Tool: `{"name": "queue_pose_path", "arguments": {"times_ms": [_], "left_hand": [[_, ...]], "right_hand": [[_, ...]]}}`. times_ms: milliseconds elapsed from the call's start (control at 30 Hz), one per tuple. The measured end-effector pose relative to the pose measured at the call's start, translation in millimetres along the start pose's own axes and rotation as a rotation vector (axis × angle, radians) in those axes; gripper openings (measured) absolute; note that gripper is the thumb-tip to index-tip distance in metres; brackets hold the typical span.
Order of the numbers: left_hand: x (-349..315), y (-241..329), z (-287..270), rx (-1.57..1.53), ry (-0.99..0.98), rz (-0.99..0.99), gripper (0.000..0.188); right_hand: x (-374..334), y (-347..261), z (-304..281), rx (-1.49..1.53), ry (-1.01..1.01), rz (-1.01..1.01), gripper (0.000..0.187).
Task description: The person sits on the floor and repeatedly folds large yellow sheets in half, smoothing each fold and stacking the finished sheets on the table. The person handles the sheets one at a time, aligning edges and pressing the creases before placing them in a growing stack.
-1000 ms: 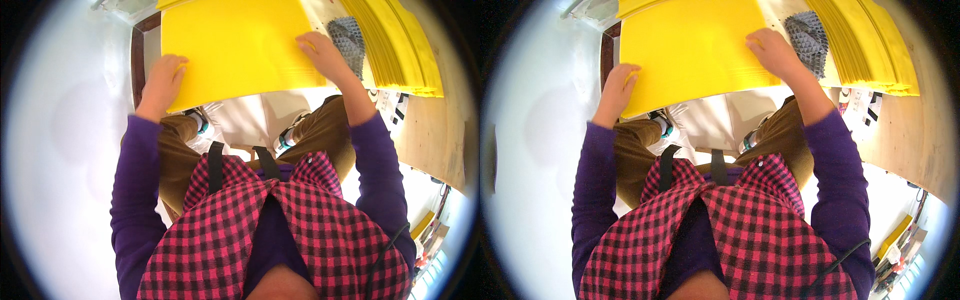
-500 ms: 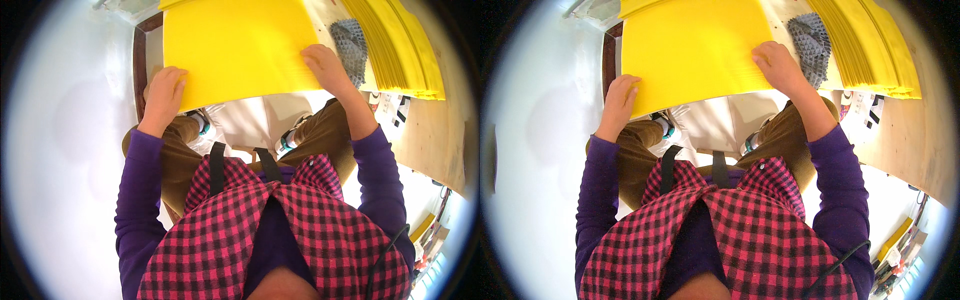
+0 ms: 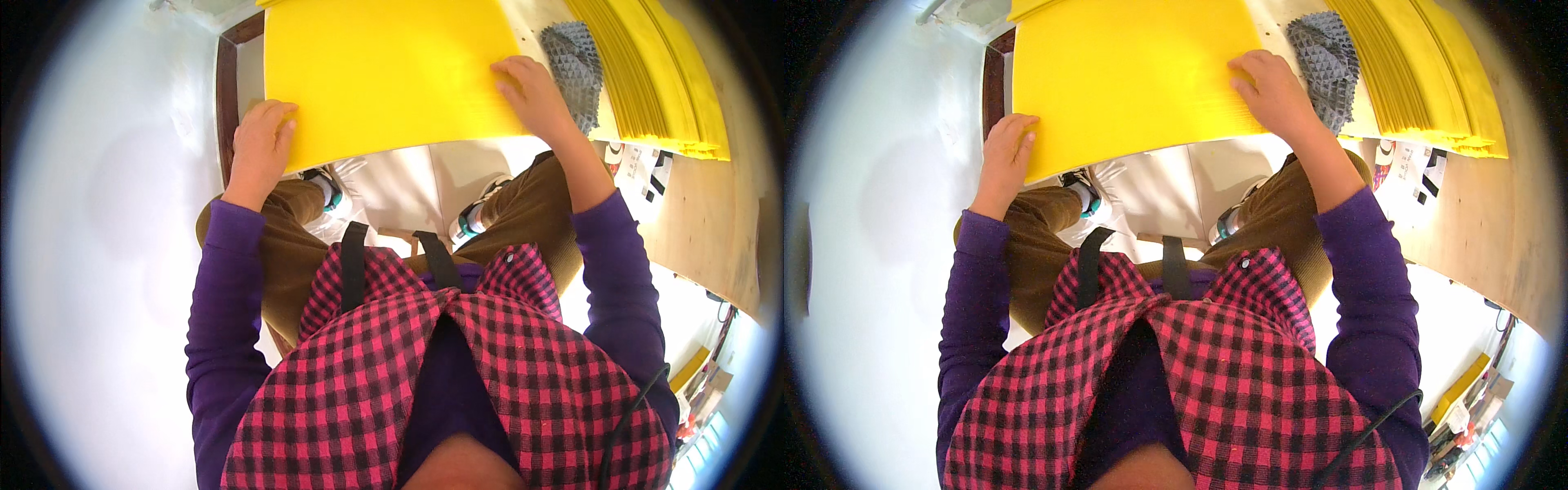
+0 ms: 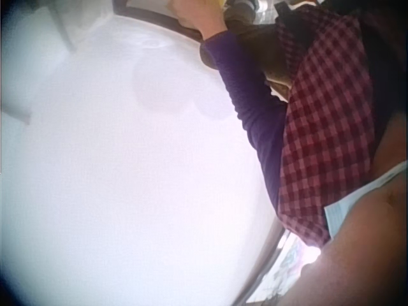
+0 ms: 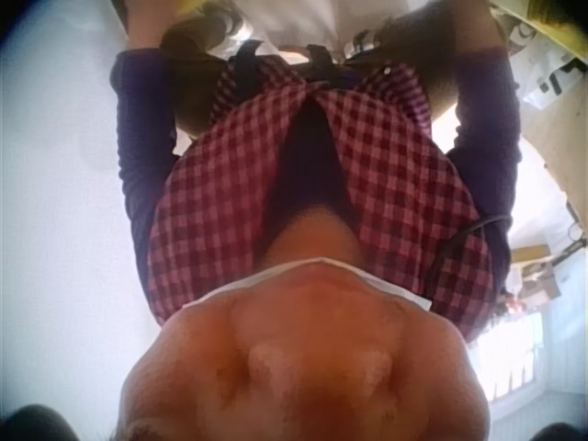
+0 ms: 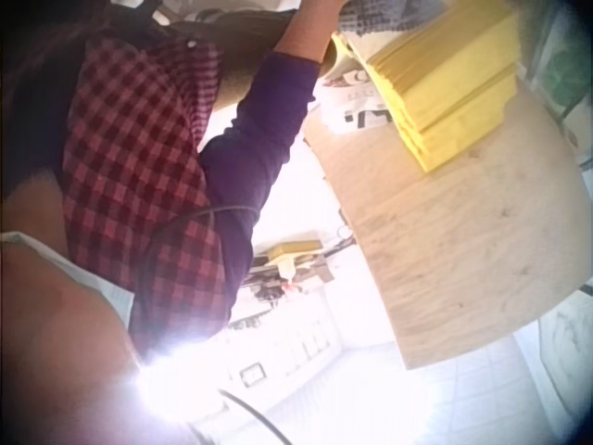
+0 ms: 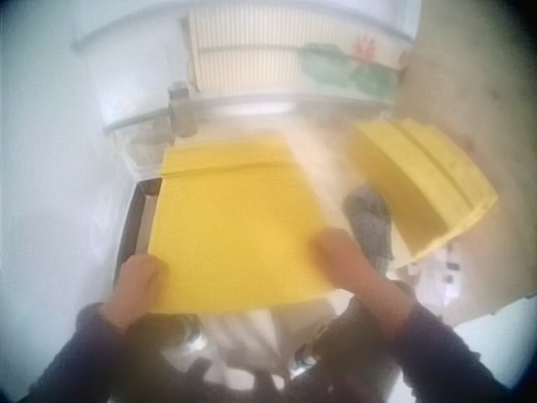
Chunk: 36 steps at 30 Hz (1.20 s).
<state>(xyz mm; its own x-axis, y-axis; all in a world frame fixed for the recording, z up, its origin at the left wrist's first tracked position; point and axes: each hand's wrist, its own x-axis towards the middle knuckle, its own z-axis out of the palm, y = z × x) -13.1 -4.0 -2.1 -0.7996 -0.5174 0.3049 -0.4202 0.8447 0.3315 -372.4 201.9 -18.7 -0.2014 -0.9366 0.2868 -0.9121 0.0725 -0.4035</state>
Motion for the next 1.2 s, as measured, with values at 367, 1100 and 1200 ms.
{"name": "queue_pose_path", "arguments": {"times_ms": [367, 1100, 1200], "left_hand": [[-28, 39, 8, 0.138, -0.080, 0.214, 0.037], [-20, 31, 10, 0.045, 0.016, 0.277, 0.021], [-19, 30, 9, 0.091, 0.017, 0.276, 0.021]], "right_hand": [[-31, -48, -2, 0.020, -0.099, -0.114, 0.057], [-20, -33, 8, 0.178, 0.087, -0.112, 0.013], [-20, -37, 7, 0.211, 0.047, 0.007, 0.011]]}}
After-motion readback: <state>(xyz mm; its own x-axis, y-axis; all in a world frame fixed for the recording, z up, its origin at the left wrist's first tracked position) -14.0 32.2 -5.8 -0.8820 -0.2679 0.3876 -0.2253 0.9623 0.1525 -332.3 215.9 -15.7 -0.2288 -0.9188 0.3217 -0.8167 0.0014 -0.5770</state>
